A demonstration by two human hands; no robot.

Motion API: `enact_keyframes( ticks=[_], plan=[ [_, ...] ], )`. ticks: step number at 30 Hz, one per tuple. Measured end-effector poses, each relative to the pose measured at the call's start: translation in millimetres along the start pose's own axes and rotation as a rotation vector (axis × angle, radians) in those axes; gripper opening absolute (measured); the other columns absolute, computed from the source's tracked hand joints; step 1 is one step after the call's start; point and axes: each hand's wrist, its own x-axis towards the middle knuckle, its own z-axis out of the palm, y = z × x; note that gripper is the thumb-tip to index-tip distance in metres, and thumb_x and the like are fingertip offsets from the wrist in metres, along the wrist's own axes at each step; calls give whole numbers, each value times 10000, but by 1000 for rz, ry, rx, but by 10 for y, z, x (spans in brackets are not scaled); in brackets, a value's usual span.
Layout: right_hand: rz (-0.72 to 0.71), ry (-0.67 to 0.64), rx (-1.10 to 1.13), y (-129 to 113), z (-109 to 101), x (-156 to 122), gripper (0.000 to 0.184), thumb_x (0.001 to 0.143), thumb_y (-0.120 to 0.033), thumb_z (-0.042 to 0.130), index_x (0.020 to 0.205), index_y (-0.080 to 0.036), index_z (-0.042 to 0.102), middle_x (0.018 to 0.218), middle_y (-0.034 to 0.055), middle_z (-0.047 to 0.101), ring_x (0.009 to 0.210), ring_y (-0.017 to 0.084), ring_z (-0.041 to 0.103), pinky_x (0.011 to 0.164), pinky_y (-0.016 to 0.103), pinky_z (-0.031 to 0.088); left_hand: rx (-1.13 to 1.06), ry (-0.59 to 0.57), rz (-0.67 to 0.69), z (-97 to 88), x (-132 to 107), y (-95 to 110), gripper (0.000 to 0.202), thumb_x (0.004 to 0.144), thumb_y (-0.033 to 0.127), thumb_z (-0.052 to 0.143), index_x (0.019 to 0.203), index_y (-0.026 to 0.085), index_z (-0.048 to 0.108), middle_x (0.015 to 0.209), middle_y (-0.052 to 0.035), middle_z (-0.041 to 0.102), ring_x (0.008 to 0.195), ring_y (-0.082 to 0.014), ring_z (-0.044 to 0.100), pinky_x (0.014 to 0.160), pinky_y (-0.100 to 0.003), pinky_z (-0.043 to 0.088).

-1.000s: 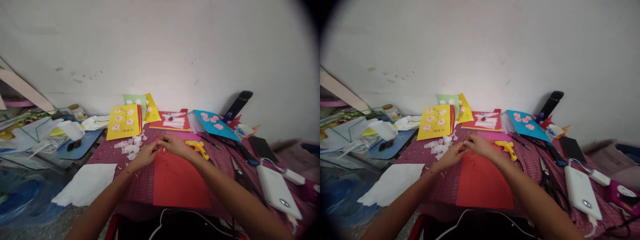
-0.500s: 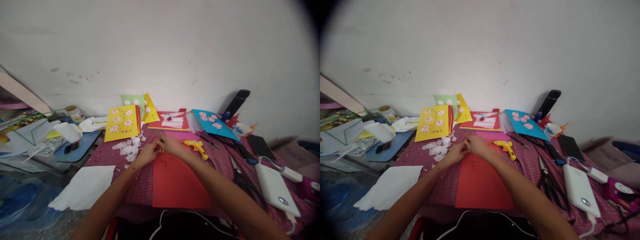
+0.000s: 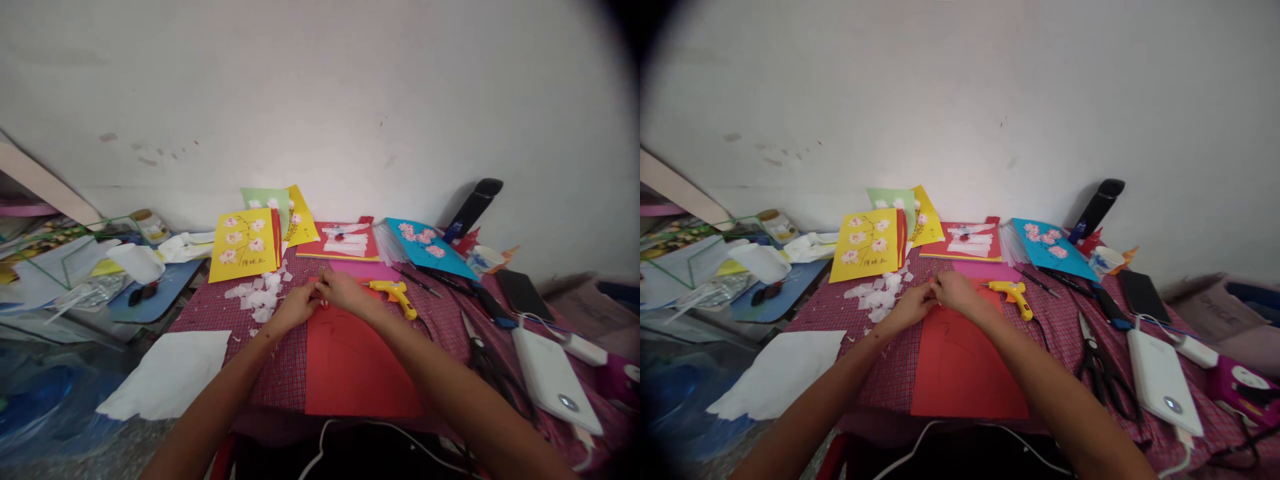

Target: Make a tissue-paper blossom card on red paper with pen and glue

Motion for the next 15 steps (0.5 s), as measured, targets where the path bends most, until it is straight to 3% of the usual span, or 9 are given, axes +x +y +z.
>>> enact_keyframes(
  ticks=[15],
  plan=[
    [-1, 88, 117, 34, 17, -113, 151, 912, -179, 565, 811, -165, 676, 785, 47, 732, 671, 147, 616, 569, 229, 312, 111, 13, 15, -70, -56, 53, 234, 778, 63, 506, 875, 167, 693, 865, -45, 724, 761, -181, 626, 700, -271, 441]
  ],
)
